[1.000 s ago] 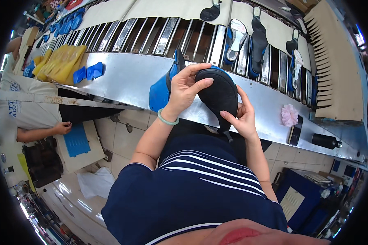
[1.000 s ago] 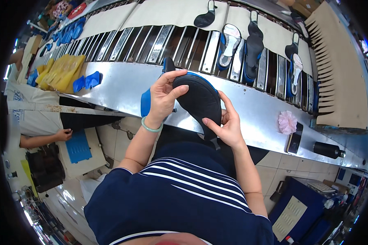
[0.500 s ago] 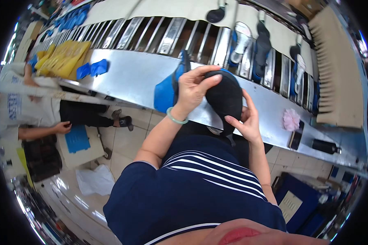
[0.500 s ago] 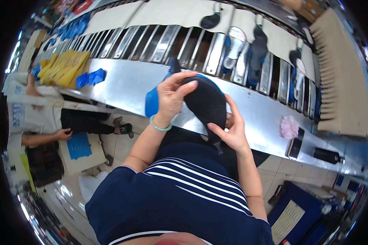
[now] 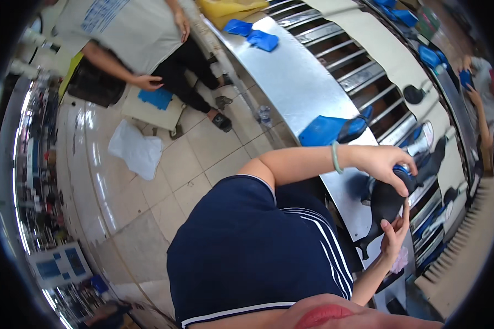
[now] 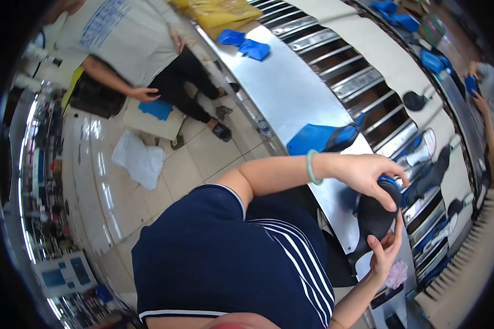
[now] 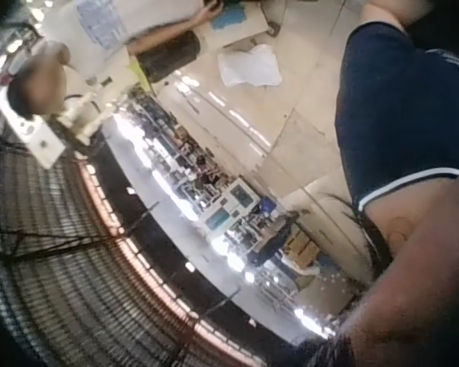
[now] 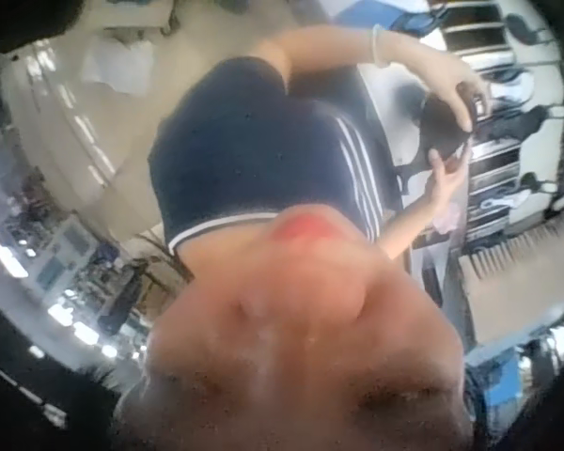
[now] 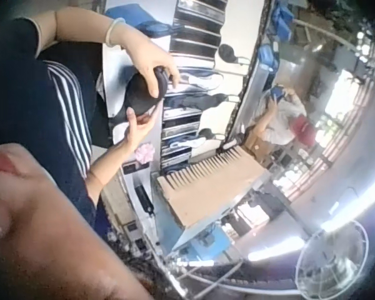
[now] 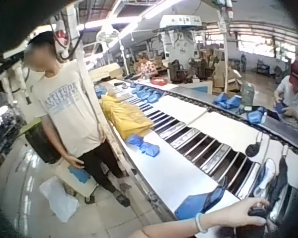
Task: Inspecting and cleaning the soles and heels of blue high-heeled shoes on a factory conveyor line.
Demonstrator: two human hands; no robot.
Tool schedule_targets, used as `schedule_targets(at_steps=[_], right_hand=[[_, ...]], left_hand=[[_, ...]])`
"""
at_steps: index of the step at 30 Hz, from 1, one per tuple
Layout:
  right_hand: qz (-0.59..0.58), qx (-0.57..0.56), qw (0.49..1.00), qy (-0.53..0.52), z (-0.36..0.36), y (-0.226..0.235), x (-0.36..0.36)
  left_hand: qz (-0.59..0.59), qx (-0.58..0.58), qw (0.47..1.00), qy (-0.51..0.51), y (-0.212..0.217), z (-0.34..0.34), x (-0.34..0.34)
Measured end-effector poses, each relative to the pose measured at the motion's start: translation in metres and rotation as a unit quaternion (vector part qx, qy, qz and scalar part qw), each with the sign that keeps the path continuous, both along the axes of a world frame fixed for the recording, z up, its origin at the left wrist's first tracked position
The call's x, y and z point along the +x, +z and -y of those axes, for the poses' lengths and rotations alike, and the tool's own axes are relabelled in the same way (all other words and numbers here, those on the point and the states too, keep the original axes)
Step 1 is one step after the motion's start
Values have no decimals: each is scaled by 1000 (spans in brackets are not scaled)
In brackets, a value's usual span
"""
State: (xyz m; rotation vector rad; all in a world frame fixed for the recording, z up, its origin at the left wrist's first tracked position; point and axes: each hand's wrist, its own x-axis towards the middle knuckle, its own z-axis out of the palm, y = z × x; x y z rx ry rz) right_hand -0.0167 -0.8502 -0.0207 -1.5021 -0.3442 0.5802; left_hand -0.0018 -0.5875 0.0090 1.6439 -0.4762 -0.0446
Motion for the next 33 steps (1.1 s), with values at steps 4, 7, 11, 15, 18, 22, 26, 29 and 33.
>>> schedule_targets(at_steps=[4, 7, 11, 15, 18, 22, 26, 29, 33], right_hand=[[-20, -67, 994, 83, -11, 23, 13], [74, -111, 972, 191, -26, 28, 29], [228, -207, 927, 213, -32, -19, 33], [185, -232, 931, 212, -27, -54, 26], [129, -236, 937, 222, -3, -38, 15], [98, -217, 945, 222, 12, -40, 17], [36, -233, 947, 220, 55, -59, 37], [-31, -286, 920, 265, 85, -54, 46], [-13, -174, 969, 174, 113, -61, 32]], left_hand=[[-192, -42, 958, -209, -8, -6, 15], [-254, 0, 946, -203, -19, -23, 9], [-439, -68, 883, -154, -83, 0, 0], [-462, -103, 874, -114, -117, 24, -6], [-443, -105, 883, -110, -105, 40, -12], [-431, -61, 897, -75, -101, 45, -12], [-417, -29, 907, -43, -97, 52, -3], [-388, 27, 921, -30, -109, 50, 5], [-364, 128, 923, -9, -134, 36, 14]])
